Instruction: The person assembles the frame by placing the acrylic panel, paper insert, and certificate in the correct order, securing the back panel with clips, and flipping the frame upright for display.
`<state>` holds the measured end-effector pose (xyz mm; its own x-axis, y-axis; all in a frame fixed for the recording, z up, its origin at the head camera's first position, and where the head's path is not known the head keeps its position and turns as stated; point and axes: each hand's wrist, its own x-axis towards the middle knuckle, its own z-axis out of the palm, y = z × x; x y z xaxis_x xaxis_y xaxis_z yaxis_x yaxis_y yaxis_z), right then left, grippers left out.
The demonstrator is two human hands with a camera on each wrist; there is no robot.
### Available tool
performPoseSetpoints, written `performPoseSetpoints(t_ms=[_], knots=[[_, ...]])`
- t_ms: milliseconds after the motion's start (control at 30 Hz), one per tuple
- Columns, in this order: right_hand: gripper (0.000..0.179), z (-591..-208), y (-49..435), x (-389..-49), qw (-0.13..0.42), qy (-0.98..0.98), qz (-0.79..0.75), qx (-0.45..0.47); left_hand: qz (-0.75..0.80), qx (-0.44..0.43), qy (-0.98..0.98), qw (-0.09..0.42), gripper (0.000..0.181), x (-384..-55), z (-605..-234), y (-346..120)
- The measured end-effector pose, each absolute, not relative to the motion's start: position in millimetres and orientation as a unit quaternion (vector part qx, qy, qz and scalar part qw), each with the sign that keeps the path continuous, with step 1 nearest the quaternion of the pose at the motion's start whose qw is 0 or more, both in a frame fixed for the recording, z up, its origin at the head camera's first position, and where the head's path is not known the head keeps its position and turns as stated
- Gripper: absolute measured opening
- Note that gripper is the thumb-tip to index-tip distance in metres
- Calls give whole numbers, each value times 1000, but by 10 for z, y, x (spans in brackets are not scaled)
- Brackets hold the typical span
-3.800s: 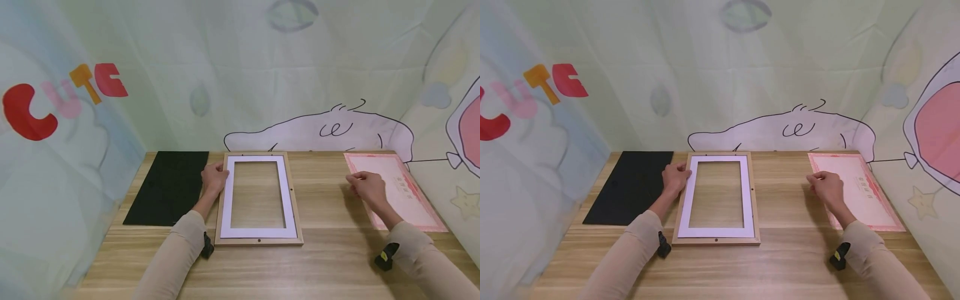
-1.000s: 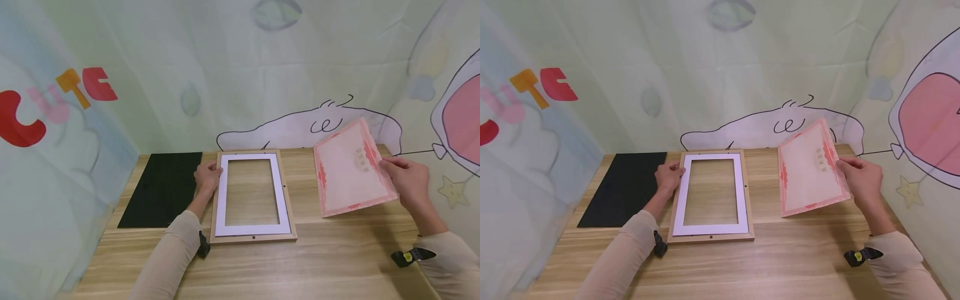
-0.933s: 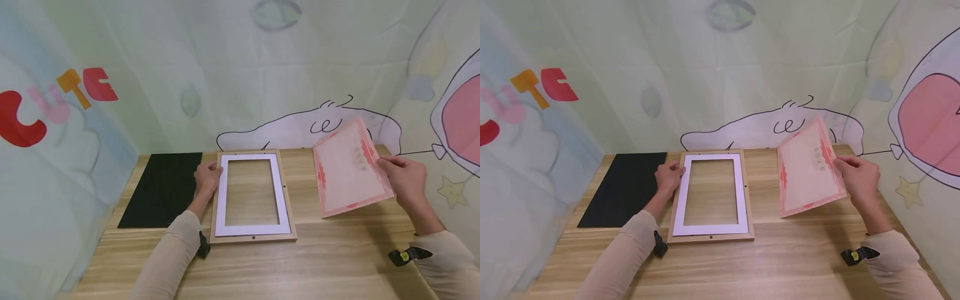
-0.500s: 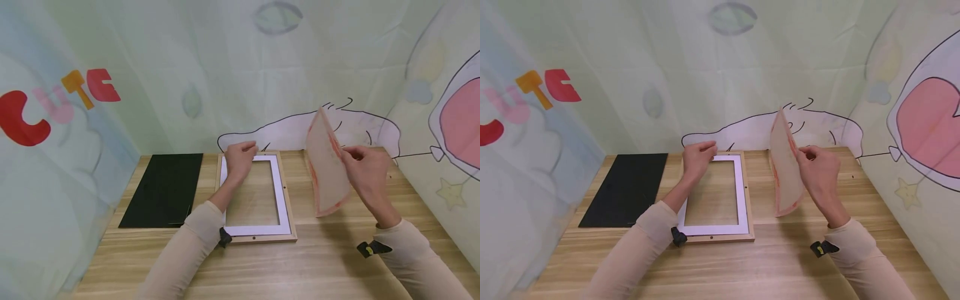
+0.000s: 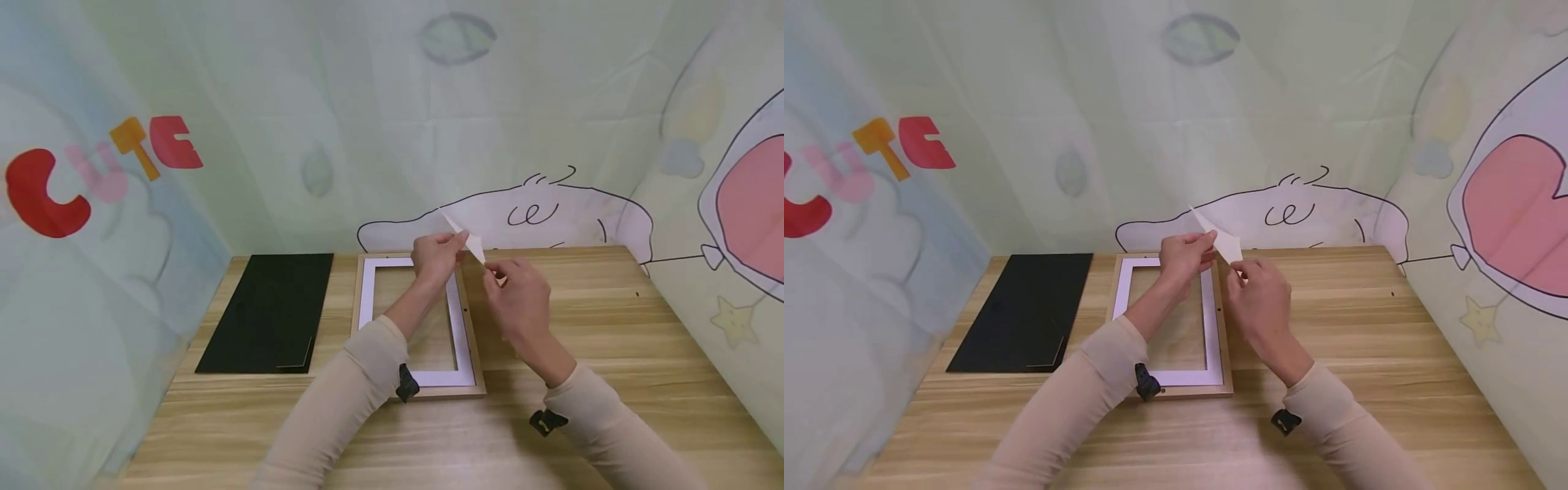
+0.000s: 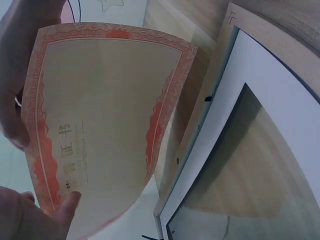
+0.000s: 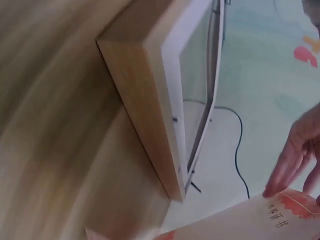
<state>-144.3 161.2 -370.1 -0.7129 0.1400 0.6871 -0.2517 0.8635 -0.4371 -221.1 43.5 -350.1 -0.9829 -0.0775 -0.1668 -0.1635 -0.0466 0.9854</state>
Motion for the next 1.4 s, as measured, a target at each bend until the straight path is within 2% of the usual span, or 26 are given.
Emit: performPoseSetpoints(t_ms=[300, 800, 1400], knots=[[10, -3782, 1507, -1408, 377, -890, 253, 52, 751, -104, 650, 59, 23, -2236, -3554, 426], [9, -3805, 1547, -1429, 323, -883, 336, 61, 732, -94, 673, 43, 26, -2272, -3652, 305], [16, -3944, 2077, -1610, 250, -854, 446, -96, 747, -115, 648, 97, 30, -2445, -3908, -540]])
